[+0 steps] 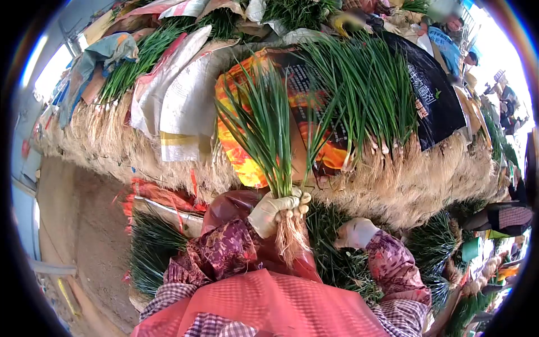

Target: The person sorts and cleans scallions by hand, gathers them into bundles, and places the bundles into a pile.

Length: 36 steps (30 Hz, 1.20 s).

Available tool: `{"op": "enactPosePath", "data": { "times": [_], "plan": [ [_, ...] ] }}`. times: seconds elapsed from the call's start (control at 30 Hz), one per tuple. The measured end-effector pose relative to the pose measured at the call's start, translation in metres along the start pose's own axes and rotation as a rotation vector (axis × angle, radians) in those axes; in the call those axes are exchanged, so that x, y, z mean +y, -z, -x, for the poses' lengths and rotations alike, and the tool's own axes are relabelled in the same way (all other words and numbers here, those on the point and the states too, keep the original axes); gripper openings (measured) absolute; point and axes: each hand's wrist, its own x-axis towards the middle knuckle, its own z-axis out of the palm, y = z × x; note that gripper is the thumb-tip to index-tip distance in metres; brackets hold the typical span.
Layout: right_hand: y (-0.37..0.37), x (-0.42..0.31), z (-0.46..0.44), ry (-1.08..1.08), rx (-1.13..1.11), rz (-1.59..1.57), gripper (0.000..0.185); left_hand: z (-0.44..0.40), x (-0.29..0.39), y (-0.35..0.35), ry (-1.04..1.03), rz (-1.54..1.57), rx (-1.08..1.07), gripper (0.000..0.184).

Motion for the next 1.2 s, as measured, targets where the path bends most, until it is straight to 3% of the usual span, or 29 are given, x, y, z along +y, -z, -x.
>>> {"op": "enactPosePath", "data": {
  "times": [0.07,0.1,0.17,0.27,0.33,0.37,0.43,0.47,0.5,0.53,0.57,0.63,0.67,0.7,0.8,0.83,0.87,0.9,0.97,1.07,1.1,1.2],
  "plan": [
    [0.003,-0.001,-0.011,0.21,0.308,-0.447,0.046,0.0,-0.004,0.002,0.019,0.025,0.01,0.012],
    [0.02,-0.016,-0.009,0.122,0.31,-0.909,0.053,0.001,-0.007,0.003,0.03,0.001,0.035,0.012],
    [0.038,-0.042,-0.03,0.334,0.49,-1.355,0.058,0.004,-0.009,0.001,0.027,-0.03,0.041,0.014],
    [0.04,-0.06,-0.076,0.451,0.519,-1.72,0.032,0.009,-0.01,0.0,0.017,0.034,-0.036,0.019],
    [0.044,-0.051,-0.067,0.378,0.525,-1.6,0.021,0.013,-0.004,0.01,0.003,-0.052,0.073,0.022],
    [0.045,-0.038,-0.061,0.478,0.438,-1.795,0.022,0.015,-0.004,0.011,-0.043,0.037,0.017,0.023],
    [0.034,-0.015,-0.032,0.206,0.625,-1.76,0.023,0.022,0.0,0.021,-0.076,0.052,-0.025,0.024],
    [0.024,0.009,-0.016,0.064,0.469,-1.014,0.023,0.022,0.001,0.031,-0.089,0.039,-0.042,0.024],
    [0.006,0.022,-0.012,0.077,0.282,-0.683,0.03,0.022,0.002,0.037,-0.082,0.036,-0.052,0.024],
    [0.01,0.007,0.006,-0.077,0.056,-0.432,0.042,0.022,0.002,0.032,-0.093,0.099,-0.079,0.031],
    [0.0,0.013,-0.002,-0.081,0.088,-0.153,0.045,0.018,0.001,0.034,-0.085,0.095,-0.126,0.036],
    [-0.012,0.033,-0.018,-0.022,0.581,-0.233,0.049,0.012,0.0,0.032,-0.069,0.066,-0.157,0.044],
    [-0.004,0.047,-0.025,0.044,1.041,-0.592,0.051,0.008,-0.001,0.028,-0.069,0.042,-0.145,0.048],
    [0.021,0.048,-0.029,-0.053,1.005,-0.561,0.055,0.005,0.002,0.028,-0.043,0.002,-0.202,0.042],
    [0.08,0.015,-0.048,-0.199,0.945,-1.003,0.075,0.005,0.006,-0.003,-0.045,-0.18,-0.028,0.029],
    [0.082,0.015,-0.059,-0.018,0.903,-1.112,0.082,0.004,0.011,-0.018,-0.057,-0.22,0.012,0.028],
    [0.079,0.01,-0.061,-0.01,0.87,-1.116,0.082,0.0,0.011,-0.022,-0.069,-0.238,0.092,0.025],
    [0.071,0.002,-0.071,0.185,1.02,-1.096,0.083,0.0,0.015,-0.028,-0.083,-0.244,0.124,0.025],
    [0.067,-0.029,-0.046,0.349,0.999,-1.041,0.075,-0.007,0.016,-0.025,-0.076,-0.261,0.174,0.025],
    [0.066,-0.05,-0.031,0.331,0.785,-1.033,0.058,-0.008,0.005,-0.035,-0.073,-0.433,0.264,0.018],
    [0.05,-0.036,-0.066,0.488,1.294,-0.422,0.038,-0.011,-0.001,-0.026,-0.076,-0.464,0.235,0.017],
    [0.053,-0.036,-0.062,0.477,1.142,-0.236,0.027,-0.012,-0.009,-0.015,-0.139,-0.45,0.198,0.018]
  ]
}}
